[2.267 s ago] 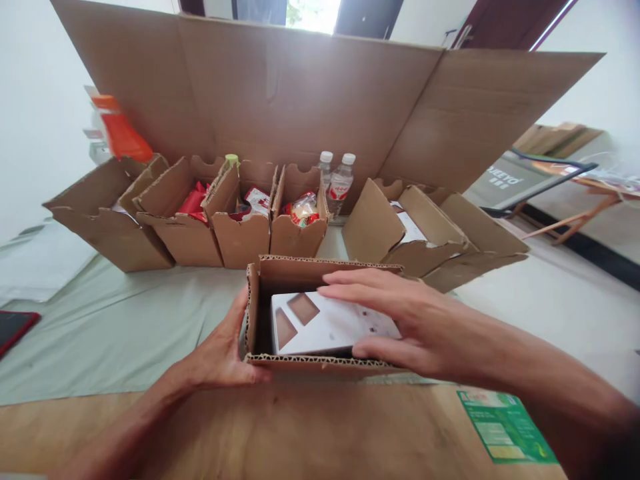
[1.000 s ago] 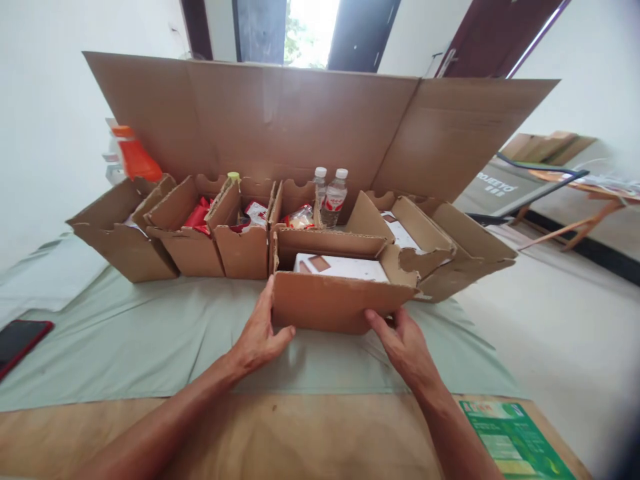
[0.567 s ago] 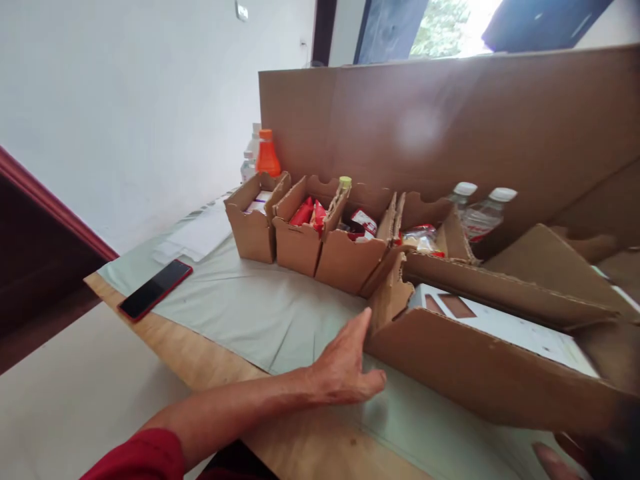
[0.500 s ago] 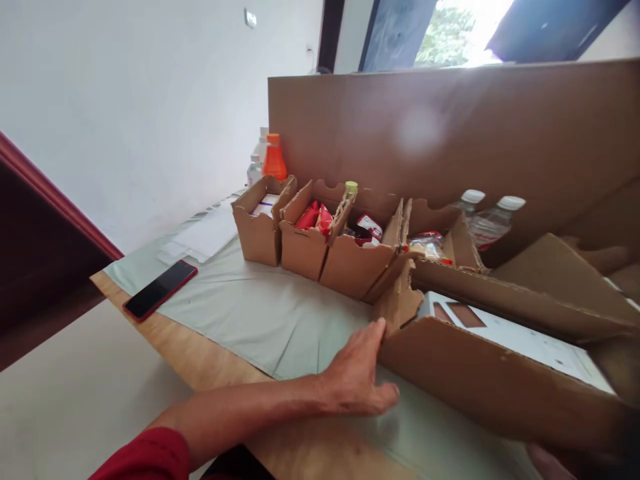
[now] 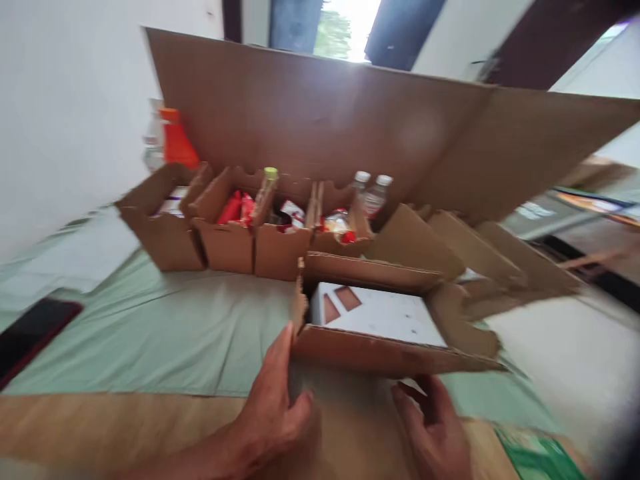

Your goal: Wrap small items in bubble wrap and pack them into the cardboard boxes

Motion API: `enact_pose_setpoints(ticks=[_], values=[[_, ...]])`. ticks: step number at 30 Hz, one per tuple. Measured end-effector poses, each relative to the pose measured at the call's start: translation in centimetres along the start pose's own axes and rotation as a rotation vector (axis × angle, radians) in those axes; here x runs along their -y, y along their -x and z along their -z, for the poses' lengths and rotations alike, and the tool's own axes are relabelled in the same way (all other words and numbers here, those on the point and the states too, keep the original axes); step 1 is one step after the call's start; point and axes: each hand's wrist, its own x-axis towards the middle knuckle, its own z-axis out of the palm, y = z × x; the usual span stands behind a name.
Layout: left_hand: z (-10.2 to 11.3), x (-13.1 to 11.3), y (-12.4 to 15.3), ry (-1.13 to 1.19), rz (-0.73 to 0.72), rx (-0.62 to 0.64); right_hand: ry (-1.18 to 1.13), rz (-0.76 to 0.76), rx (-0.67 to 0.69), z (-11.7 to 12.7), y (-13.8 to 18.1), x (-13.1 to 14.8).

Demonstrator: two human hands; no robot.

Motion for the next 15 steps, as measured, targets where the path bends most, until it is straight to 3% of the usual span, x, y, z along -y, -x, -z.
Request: enact_pose_setpoints(ticks=[4,8,11,15], values=[[-1.7,0.5,-0.6,0.003,-0.099,0.077,-0.016,-0.106,-0.096,1.8,1.2,0.1],[-3.5,-1.6,-3.7,-0.006,-0.154,0.170,-0.034,-0.065,-0.110,2.8,-1.7,-0.4],[-4.0,-2.0,-5.2,0.008,-0.114,0.162,-0.088,-0.025,-0.073,2.4,-4.5,-0.9],[-3.9,-1.0,-4.9,0.007,-0.126,0.104,-0.118,-0.014,-0.014,1.9,-5.7,-1.3]])
